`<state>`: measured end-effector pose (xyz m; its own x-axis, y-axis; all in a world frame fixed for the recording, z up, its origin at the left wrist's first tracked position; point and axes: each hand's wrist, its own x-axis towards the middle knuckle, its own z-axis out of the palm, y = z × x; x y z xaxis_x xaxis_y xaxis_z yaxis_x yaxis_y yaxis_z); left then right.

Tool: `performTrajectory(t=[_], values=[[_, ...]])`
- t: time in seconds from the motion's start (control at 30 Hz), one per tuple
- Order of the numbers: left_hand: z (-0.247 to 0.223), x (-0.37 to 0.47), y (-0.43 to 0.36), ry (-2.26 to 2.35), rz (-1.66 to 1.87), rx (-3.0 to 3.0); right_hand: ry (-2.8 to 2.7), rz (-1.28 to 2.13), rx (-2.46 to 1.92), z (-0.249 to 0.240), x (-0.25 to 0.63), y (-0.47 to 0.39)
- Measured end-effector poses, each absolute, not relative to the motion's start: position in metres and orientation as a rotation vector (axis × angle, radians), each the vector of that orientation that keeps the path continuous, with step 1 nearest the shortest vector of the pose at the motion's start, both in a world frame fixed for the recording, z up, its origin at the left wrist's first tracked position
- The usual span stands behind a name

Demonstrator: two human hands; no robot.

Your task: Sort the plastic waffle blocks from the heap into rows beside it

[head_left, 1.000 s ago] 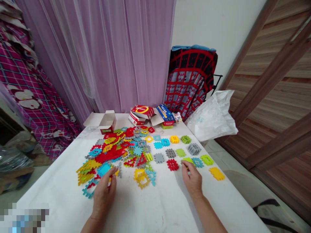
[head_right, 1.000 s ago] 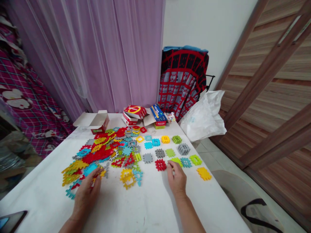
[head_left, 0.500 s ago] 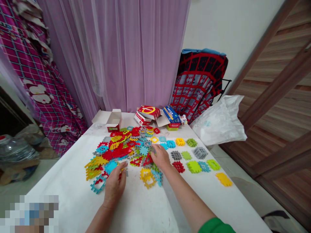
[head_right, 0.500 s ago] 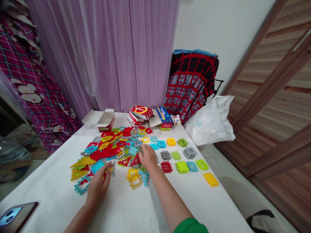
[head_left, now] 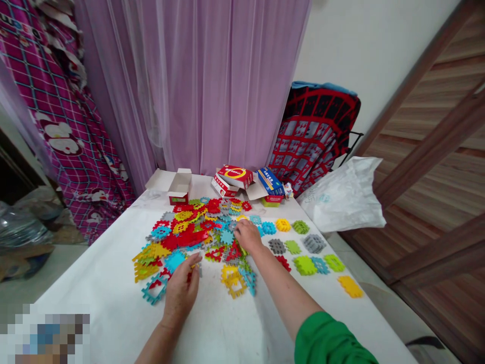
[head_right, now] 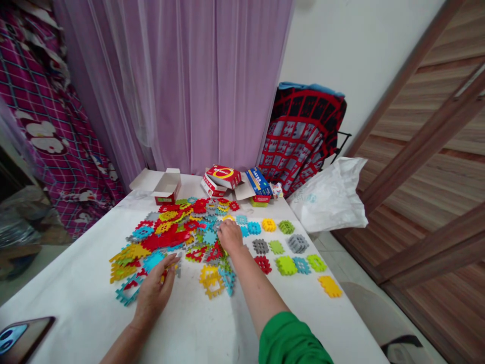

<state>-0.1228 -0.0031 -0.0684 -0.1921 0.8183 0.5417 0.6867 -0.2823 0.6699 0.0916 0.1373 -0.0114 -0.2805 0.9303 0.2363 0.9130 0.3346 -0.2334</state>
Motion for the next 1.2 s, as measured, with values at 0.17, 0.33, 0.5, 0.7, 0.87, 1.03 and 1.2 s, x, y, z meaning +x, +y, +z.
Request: performTrajectory(t=[0.17, 0.33, 0.5, 0.7, 0.87, 1.03, 1.2], values=[[-0.068, -0.123, -0.004, 1.789, 1.479, 1.996, -2.011, 0.181, -1.448, -0.011, 0.091, 0.110], [-0.062, -0.118, -0.007, 1.773, 1.444, 2.039, -1.657, 0.730, -1.290, -0.033, 0.086, 0.058], [-0.056, -0.102, -0.015, 1.653, 1.422, 1.809, -1.439, 1.062, -1.307, -0.049, 0.078, 0.025], [-0.048, -0.092, -0.019, 1.522, 1.295, 1.492, -1.544, 0.871, -1.315, -0.037, 0.076, 0.014], [-0.043, -0.089, -0.016, 1.460, 1.262, 1.256, -1.543, 0.830, -1.337, -0.032, 0.074, 0.009], [-0.046, -0.085, -0.015, 1.411, 1.238, 1.177, -1.480, 0.861, -1.333, -0.035, 0.071, 0.006], [-0.056, -0.084, -0.012, 1.389, 1.209, 1.077, -1.493, 0.863, -1.321, -0.036, 0.070, 0.005]])
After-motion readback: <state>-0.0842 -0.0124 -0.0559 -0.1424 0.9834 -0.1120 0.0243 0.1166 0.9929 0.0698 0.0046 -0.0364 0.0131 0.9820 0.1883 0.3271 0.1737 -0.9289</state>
